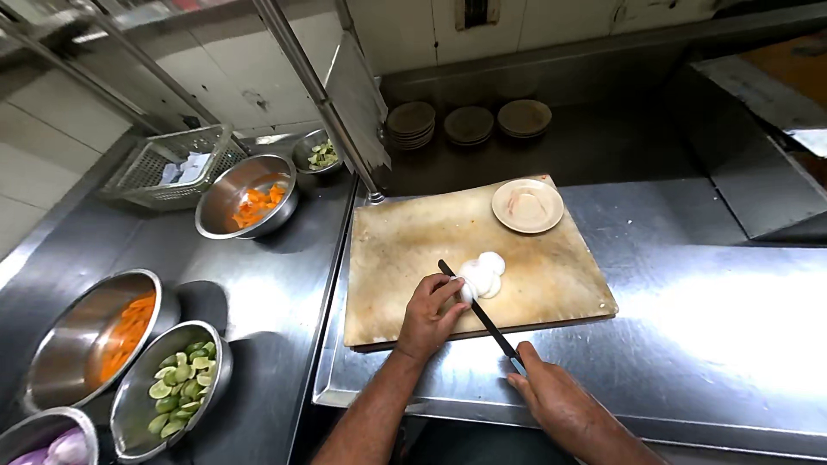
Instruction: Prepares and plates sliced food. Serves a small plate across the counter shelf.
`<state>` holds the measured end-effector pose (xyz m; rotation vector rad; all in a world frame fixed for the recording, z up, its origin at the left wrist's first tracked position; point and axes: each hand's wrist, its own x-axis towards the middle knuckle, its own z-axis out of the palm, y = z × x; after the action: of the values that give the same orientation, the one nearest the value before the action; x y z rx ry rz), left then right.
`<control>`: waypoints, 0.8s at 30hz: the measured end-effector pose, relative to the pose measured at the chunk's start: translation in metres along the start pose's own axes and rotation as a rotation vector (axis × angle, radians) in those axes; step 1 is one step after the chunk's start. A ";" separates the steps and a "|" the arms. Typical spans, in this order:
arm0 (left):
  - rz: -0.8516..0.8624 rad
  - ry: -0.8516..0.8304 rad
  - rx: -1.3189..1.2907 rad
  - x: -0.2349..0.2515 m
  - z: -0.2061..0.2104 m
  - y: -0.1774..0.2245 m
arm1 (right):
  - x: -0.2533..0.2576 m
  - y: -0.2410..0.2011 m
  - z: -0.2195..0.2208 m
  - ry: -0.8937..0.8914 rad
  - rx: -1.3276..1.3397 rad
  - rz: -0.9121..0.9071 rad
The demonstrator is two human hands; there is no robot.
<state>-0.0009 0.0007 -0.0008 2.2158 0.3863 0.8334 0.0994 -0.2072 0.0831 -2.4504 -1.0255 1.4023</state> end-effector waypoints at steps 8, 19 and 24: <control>-0.014 -0.022 0.082 0.003 0.003 0.002 | 0.028 -0.003 0.009 0.037 0.046 -0.041; -0.368 0.093 0.397 0.030 -0.022 0.003 | 0.029 0.041 0.006 -0.166 0.493 -0.176; -0.245 -0.039 0.206 0.025 -0.010 0.026 | 0.009 0.076 0.005 0.033 0.561 -0.244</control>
<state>0.0123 0.0004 0.0344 2.3079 0.7371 0.6415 0.1352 -0.2601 0.0412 -1.8724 -0.7577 1.3374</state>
